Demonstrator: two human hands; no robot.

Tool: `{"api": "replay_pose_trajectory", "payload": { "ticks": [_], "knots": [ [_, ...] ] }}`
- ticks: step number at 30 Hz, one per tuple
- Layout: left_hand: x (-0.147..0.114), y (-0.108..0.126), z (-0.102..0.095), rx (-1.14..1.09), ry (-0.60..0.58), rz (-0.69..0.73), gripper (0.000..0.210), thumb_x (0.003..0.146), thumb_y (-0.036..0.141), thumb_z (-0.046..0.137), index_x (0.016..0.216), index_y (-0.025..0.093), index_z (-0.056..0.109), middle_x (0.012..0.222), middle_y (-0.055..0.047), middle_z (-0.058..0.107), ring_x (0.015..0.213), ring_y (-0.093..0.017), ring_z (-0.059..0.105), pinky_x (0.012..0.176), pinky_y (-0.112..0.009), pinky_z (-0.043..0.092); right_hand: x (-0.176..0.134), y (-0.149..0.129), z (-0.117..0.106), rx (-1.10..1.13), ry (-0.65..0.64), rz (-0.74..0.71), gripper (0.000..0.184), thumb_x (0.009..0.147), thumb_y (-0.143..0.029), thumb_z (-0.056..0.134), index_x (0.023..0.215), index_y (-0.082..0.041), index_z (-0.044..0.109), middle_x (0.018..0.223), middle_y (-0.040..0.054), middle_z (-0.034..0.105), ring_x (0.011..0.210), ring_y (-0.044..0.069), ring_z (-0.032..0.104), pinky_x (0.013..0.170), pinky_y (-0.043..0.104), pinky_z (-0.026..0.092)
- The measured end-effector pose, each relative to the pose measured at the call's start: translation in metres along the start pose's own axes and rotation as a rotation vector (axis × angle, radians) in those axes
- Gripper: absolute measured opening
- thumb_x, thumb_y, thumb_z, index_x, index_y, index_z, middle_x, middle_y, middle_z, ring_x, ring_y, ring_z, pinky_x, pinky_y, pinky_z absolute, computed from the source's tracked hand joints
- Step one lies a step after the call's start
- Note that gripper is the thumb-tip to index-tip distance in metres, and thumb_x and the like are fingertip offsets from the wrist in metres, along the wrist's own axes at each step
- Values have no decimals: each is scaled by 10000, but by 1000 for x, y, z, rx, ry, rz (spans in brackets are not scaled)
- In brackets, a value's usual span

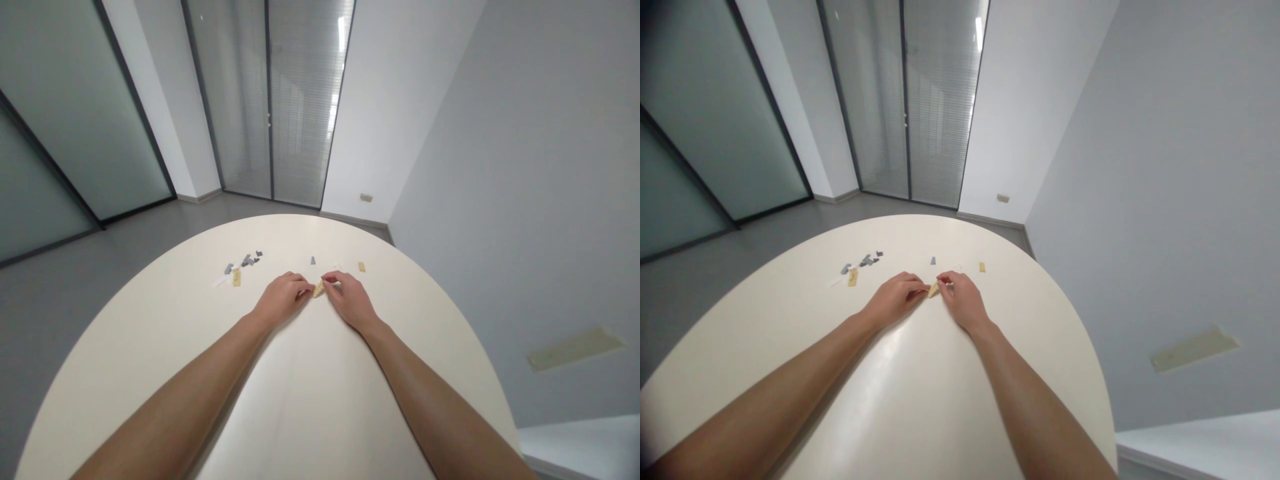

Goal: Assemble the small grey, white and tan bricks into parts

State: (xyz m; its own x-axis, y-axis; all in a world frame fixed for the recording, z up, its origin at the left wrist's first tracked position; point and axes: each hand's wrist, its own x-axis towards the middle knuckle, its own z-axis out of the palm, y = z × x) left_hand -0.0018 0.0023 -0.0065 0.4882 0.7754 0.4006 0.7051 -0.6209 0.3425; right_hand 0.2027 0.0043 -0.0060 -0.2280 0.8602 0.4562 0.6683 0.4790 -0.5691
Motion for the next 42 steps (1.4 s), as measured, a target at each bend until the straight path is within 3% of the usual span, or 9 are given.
{"api": "replay_pose_trajectory", "payload": {
  "ticks": [23,27,35,42],
  "knots": [
    [0,2,-1,-28,-10,5,210,923,219,557,958,259,760,1012,-33,733,980,-205,621,854,-334,498,0,6,2,-42,-60,16,169,937,-214,555,1014,-231,704,1017,44,738,989,211,635,915,364,469],
    [0,2,-1,-27,-4,7,210,923,216,554,949,262,756,1010,-25,732,975,-205,620,848,-330,497,-1,1,2,-46,-51,17,147,900,-244,609,1019,-214,691,1023,57,730,980,214,640,924,368,480],
    [0,1,0,-36,-3,-1,204,914,210,562,956,251,757,1002,-36,728,967,-205,618,857,-328,495,-5,-5,0,-99,-101,-86,305,799,-246,700,1097,-197,656,1075,74,700,1040,237,614,967,394,474],
    [1,2,-1,-34,-8,1,206,928,223,549,948,243,752,1006,-31,733,965,-207,619,843,-331,487,-2,3,4,-170,-42,-8,262,820,-212,653,1081,-188,660,1092,84,702,1043,247,603,982,402,455]
  ]
}}
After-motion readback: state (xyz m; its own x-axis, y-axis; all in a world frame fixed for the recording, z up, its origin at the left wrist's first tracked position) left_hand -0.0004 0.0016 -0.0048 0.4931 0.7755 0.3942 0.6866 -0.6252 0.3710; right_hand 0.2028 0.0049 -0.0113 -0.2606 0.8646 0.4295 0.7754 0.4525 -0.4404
